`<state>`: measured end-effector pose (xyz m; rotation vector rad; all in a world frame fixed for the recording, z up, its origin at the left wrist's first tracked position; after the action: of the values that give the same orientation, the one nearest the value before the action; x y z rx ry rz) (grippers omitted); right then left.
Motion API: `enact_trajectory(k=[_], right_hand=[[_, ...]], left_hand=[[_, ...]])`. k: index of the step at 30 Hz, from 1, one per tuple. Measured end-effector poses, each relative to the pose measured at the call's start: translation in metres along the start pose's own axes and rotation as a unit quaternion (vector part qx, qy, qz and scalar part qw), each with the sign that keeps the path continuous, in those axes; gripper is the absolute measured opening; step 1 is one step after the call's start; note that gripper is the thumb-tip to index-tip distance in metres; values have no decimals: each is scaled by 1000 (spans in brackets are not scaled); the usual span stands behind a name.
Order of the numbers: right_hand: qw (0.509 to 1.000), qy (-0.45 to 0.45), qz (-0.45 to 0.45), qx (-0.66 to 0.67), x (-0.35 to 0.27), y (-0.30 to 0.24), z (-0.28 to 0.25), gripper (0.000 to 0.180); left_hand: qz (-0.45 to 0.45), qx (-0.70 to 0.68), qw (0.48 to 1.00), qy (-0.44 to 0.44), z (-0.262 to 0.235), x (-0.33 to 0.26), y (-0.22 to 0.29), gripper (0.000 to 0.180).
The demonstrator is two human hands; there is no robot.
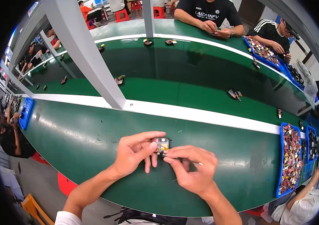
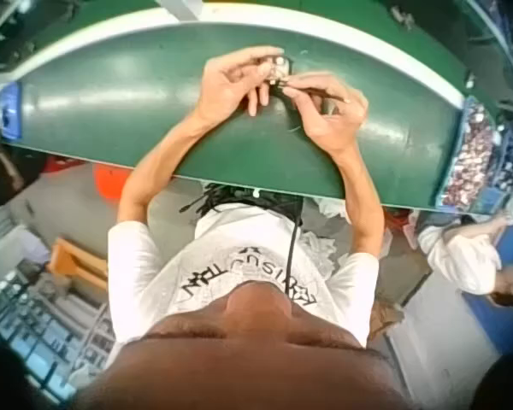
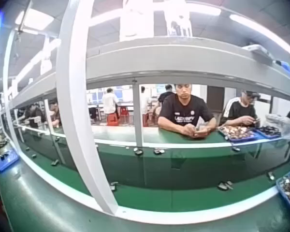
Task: Assemble small electronic circuit boards or components on a production line.
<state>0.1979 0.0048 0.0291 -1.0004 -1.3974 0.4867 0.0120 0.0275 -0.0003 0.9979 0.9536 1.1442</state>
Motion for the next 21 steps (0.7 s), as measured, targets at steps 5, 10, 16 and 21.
enact_trajectory(k=[5,10,16,21], right_hand=[[1000,-7,-16,14,-1,-1,2,18],[995,-29,-87,-24,-2,-3,2,20],[982,-43,-168,-73,-5,-3,5,23],[976,-46,-194,-92,-8,-2,5,24]], left_hand=[[-14,9,1000,-4,0,0,0,35],[-41,8,999,-8,-1,3,1,34],[-23,57,998,22,4,1,-1,31],[-19,88,994,62,6,1,-7,28]])
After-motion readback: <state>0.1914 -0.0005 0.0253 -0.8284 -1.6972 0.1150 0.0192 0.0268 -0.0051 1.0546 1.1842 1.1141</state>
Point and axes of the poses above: each hand's wrist, its own x-axis towards the middle knuckle, its own z-axis out of the palm, y = z × x, the point moved 3 cm from there along x, towards the middle knuckle, and after that the axes turned 15 degrees about y, right-handed, at the moved point
